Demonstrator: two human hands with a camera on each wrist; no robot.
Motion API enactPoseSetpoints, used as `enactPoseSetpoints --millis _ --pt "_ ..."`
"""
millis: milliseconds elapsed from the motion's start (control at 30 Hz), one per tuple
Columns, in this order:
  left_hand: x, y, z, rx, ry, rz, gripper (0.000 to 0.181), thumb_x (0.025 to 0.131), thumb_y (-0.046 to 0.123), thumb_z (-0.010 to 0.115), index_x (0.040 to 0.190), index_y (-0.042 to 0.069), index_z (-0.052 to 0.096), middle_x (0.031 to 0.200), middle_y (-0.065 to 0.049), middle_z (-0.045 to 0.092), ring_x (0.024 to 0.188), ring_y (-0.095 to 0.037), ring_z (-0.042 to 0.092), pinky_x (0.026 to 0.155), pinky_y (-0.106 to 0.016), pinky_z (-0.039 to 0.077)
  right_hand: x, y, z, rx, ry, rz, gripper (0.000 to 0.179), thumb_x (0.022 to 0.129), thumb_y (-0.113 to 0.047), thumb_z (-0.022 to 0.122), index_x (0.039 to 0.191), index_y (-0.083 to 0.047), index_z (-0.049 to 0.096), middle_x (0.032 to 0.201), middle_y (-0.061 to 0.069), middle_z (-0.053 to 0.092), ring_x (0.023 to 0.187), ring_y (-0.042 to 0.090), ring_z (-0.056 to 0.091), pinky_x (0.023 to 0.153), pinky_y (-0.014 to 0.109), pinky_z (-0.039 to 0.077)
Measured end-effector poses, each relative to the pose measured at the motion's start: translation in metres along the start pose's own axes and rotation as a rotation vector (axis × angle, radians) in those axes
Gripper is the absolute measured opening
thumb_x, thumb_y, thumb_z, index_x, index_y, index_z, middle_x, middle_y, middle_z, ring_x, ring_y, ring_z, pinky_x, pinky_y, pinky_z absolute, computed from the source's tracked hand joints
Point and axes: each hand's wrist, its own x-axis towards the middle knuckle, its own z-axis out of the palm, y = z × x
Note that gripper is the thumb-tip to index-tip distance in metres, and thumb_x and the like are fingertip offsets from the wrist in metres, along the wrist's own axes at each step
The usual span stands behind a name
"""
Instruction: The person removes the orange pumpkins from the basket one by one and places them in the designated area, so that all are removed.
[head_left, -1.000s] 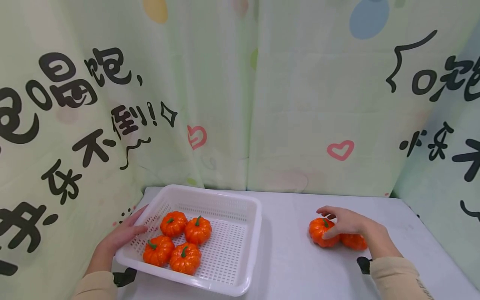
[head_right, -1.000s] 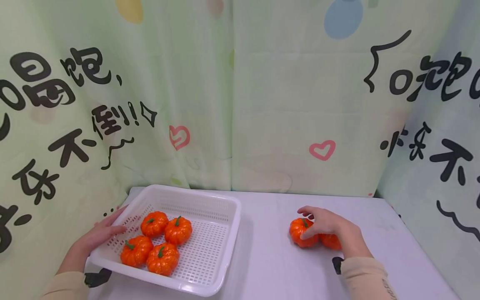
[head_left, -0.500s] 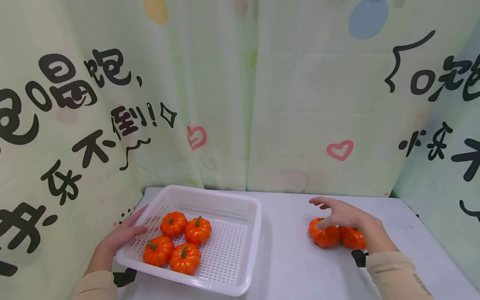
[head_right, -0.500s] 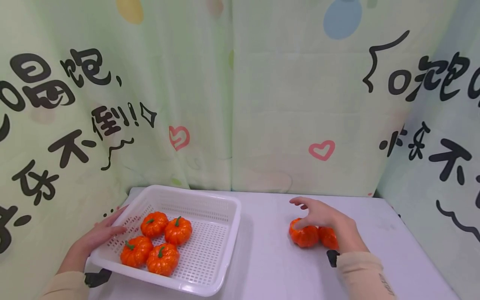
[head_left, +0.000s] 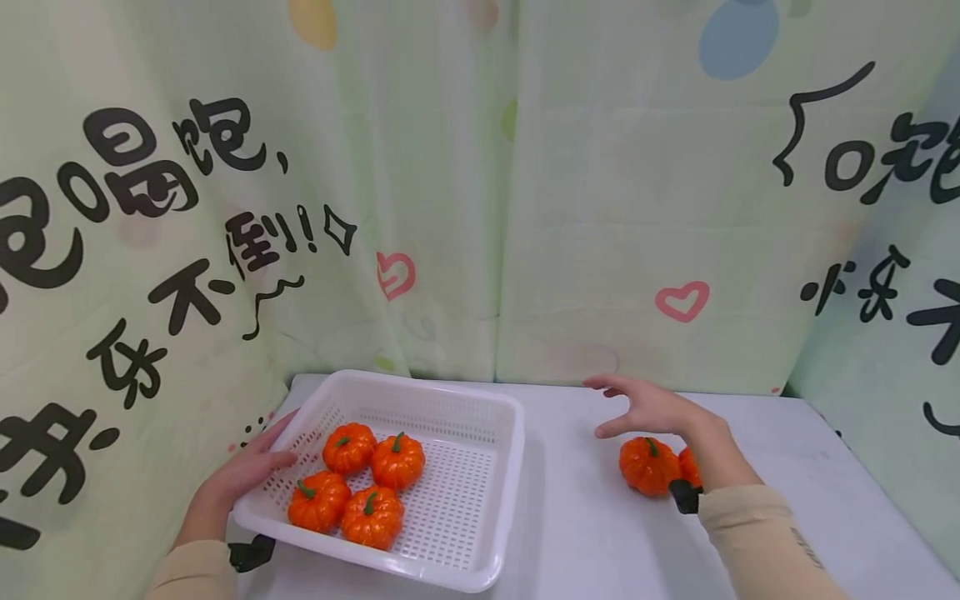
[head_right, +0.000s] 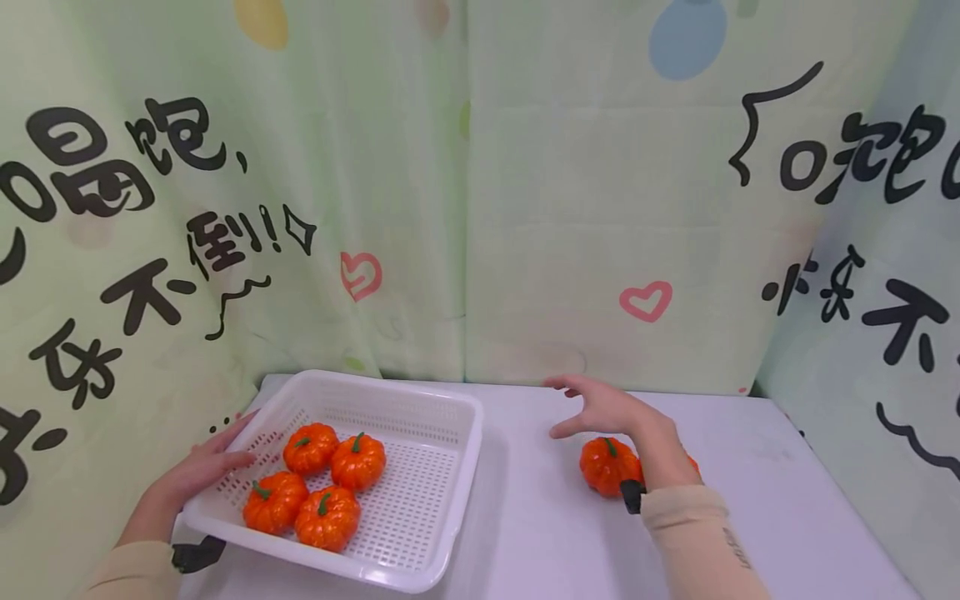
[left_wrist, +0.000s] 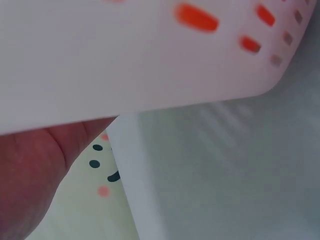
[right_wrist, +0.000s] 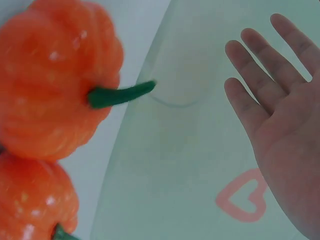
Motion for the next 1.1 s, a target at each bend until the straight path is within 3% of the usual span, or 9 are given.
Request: enactPoseSetpoints --millis 667,1100 --pt "0.000 0.002 0.001 0.035 0.019 0.000 0.077 0.098 0.013 0.056 0.164 0.022 0.015 0.154 -0.031 0.029 0.104 -0.033 0.064 0.072 -0.049 0.061 0.056 -0.055 0.026 0.054 0.003 -0.160 0.078 0.083 -0.035 0.082 0.150 -0.014 0.048 0.147 0.007 0.051 0.132 0.032 0.049 0.107 0.054 0.040" --pt "-0.003 0.005 0.001 0.012 0.025 -0.003 0.077 0.098 0.013 0.057 0.163 0.023 0.018 0.151 -0.031 0.035 0.098 -0.031 0.066 0.071 -0.049 0.061 0.088 -0.088 0.047 0.090 -0.059 -0.247 0.078 0.081 -0.033 0.083 0.148 -0.011 0.050 0.147 0.005 0.052 0.131 0.030 0.050 0.110 0.050 0.038"
